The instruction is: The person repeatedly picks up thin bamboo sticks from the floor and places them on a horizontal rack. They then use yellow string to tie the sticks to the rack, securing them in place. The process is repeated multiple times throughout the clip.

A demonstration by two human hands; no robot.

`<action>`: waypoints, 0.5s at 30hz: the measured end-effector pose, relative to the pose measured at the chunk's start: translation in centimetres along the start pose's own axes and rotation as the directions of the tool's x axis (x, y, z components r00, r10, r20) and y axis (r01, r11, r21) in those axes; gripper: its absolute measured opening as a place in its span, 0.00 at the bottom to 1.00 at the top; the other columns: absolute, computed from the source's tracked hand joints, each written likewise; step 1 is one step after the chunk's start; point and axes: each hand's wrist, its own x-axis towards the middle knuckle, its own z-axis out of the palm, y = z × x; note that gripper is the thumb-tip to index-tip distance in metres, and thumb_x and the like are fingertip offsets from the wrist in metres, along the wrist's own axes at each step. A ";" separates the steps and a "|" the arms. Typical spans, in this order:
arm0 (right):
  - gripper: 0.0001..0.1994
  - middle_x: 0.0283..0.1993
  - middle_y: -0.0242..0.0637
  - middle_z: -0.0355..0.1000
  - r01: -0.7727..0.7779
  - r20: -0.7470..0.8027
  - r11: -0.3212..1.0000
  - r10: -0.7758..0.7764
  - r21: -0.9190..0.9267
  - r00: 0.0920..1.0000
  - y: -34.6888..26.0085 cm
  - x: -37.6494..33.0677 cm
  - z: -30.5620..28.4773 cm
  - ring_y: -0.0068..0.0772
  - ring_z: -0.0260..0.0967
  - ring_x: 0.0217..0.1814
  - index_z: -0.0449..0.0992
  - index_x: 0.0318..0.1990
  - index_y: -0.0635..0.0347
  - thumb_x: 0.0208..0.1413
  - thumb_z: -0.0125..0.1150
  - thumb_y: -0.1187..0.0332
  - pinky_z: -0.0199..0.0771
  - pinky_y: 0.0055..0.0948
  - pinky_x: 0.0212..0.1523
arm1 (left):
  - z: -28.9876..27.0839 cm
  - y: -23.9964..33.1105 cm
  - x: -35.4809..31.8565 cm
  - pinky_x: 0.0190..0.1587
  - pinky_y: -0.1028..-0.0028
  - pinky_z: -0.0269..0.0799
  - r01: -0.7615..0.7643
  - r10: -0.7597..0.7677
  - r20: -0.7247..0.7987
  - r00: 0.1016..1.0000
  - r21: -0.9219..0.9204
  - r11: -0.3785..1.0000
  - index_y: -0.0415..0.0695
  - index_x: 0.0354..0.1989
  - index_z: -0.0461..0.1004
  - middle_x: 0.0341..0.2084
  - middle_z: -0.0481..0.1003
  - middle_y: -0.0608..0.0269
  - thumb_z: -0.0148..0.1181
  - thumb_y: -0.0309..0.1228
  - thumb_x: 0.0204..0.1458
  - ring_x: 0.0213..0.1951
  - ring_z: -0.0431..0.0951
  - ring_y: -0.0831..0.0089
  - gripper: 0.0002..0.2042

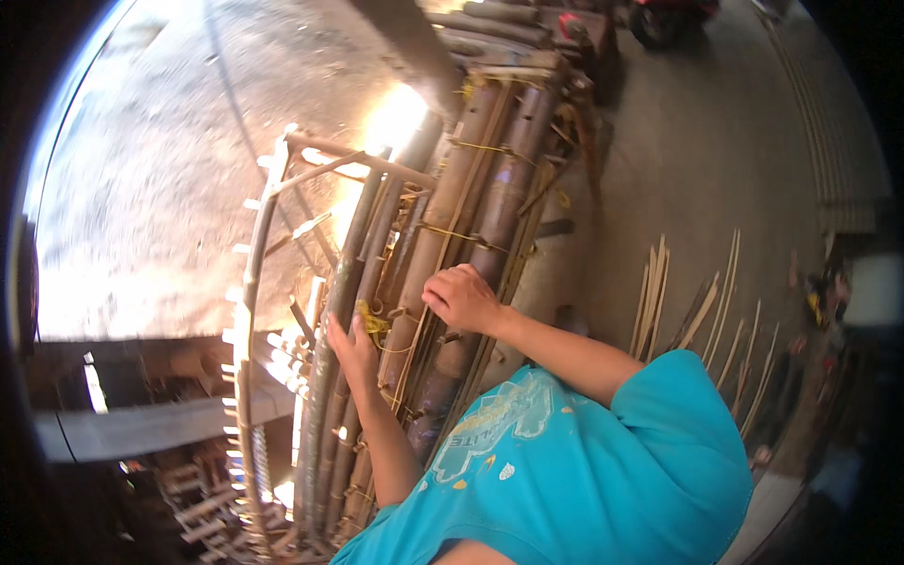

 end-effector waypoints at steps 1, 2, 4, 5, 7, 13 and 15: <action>0.09 0.35 0.40 0.74 0.004 -0.045 1.000 -0.004 0.000 0.999 0.8 -1.7 0.3 0.42 0.73 0.45 0.77 0.34 0.57 0.57 0.59 0.62 0.65 0.43 0.57 | 1.2 1.6 1.0 0.67 0.60 0.56 -0.095 0.098 0.082 0.992 -0.043 0.995 0.32 0.65 0.59 0.62 0.63 0.37 0.54 0.34 0.63 0.66 0.62 0.51 0.26; 0.08 0.36 0.39 0.74 0.003 -0.094 1.000 -0.004 -0.002 0.996 2.4 -3.2 1.0 0.40 0.72 0.47 0.76 0.35 0.56 0.56 0.59 0.62 0.62 0.42 0.61 | 2.6 4.4 2.0 0.65 0.63 0.60 -0.037 0.092 0.223 0.971 -0.238 0.971 0.32 0.64 0.61 0.60 0.66 0.39 0.53 0.33 0.63 0.63 0.66 0.55 0.24; 0.08 0.39 0.34 0.73 0.101 -0.074 0.993 -0.105 -0.061 0.992 4.6 -5.6 2.1 0.36 0.68 0.56 0.75 0.34 0.54 0.57 0.59 0.61 0.54 0.41 0.69 | 5.5 9.4 3.7 0.61 0.67 0.65 -0.009 0.163 0.410 0.897 -0.353 0.936 0.32 0.63 0.63 0.57 0.70 0.43 0.52 0.32 0.64 0.60 0.71 0.60 0.22; 0.08 0.40 0.33 0.73 0.116 -0.084 0.993 -0.118 -0.029 0.989 5.6 -5.9 2.4 0.35 0.67 0.56 0.75 0.34 0.54 0.57 0.59 0.61 0.53 0.41 0.70 | 7.4 11.0 4.5 0.60 0.68 0.66 -0.081 0.226 0.462 0.858 -0.313 0.946 0.33 0.62 0.64 0.56 0.71 0.43 0.52 0.32 0.64 0.58 0.72 0.62 0.21; 0.08 0.41 0.32 0.72 0.136 -0.102 0.989 -0.130 0.054 0.986 6.5 -6.7 3.0 0.34 0.66 0.57 0.74 0.33 0.53 0.57 0.58 0.61 0.53 0.40 0.70 | 10.9 15.1 5.6 0.59 0.69 0.68 -0.232 0.315 0.577 0.754 -0.215 0.949 0.31 0.61 0.65 0.54 0.74 0.46 0.53 0.32 0.64 0.57 0.74 0.64 0.21; 0.05 0.39 0.32 0.73 0.237 -0.237 0.971 -0.222 0.039 0.946 8.3 -7.7 4.2 0.32 0.68 0.55 0.76 0.30 0.54 0.49 0.58 0.65 0.57 0.37 0.70 | 19.6 17.8 12.8 0.34 0.74 0.72 -0.399 0.139 0.813 0.566 0.122 0.909 0.33 0.48 0.74 0.32 0.80 0.62 0.59 0.34 0.60 0.32 0.77 0.76 0.15; 0.06 0.38 0.33 0.74 0.246 -0.293 0.968 -0.221 0.050 0.930 8.8 -7.6 4.3 0.33 0.69 0.54 0.76 0.28 0.55 0.46 0.58 0.65 0.58 0.37 0.70 | 21.9 20.8 12.1 0.23 0.75 0.64 -0.348 0.034 0.829 0.558 0.197 0.917 0.35 0.40 0.77 0.24 0.76 0.70 0.60 0.32 0.59 0.22 0.70 0.81 0.11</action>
